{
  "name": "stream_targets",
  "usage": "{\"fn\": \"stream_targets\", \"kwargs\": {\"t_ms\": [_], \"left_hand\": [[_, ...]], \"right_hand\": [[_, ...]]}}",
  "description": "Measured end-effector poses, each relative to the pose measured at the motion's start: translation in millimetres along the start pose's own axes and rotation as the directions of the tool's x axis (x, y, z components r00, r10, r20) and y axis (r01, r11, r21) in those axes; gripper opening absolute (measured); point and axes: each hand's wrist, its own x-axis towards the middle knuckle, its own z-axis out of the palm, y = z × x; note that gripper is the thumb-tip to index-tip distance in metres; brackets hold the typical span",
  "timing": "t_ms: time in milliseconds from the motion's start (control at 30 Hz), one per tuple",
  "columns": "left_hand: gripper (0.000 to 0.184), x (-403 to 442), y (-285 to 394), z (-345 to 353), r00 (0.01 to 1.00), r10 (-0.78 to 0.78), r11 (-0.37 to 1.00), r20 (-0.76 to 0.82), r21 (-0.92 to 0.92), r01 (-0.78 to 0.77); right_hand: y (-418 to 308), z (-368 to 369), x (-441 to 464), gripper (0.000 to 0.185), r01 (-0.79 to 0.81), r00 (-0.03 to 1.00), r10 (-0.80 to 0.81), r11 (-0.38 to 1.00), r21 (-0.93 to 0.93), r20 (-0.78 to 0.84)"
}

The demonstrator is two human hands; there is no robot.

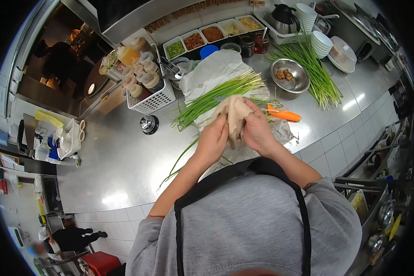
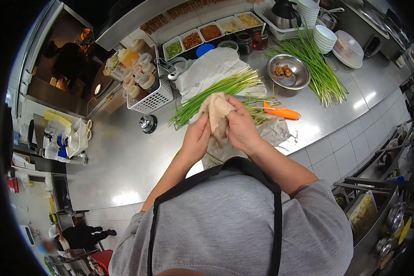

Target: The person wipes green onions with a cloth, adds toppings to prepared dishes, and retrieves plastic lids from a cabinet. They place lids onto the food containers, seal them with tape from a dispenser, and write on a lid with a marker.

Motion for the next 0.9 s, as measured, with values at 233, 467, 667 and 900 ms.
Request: {"fn": "stream_targets", "kwargs": {"t_ms": [233, 467, 667, 900], "left_hand": [[0.026, 9.8, 4.0, -35.7, 0.986, -0.147, 0.75, 0.079, -0.641, 0.163], [0.027, 32.1, 21.0, -20.5, 0.965, -0.251, 0.527, -0.076, -0.847, 0.071], [0.033, 31.5, -8.5, -33.9, 0.992, 0.082, 0.541, 0.092, -0.841, 0.033], [0.057, 46.3, 0.2, -40.6, 0.949, 0.184, 0.763, 0.256, -0.646, 0.026]], "right_hand": [[-35.3, -41.3, 30.0, 0.032, -0.059, 0.989, 0.062, 0.998, -0.028, 0.137], [8.2, 15.0, 14.2, 0.035, 0.22, 0.958, -0.073, 0.805, -0.551, 0.276], [7.1, 18.7, 15.8, 0.042, 0.34, 0.911, -0.1, 0.731, -0.592, 0.4], [-0.8, 10.0, 14.4, 0.041, 0.283, 0.871, 0.059, 0.752, -0.595, 0.489]]}}
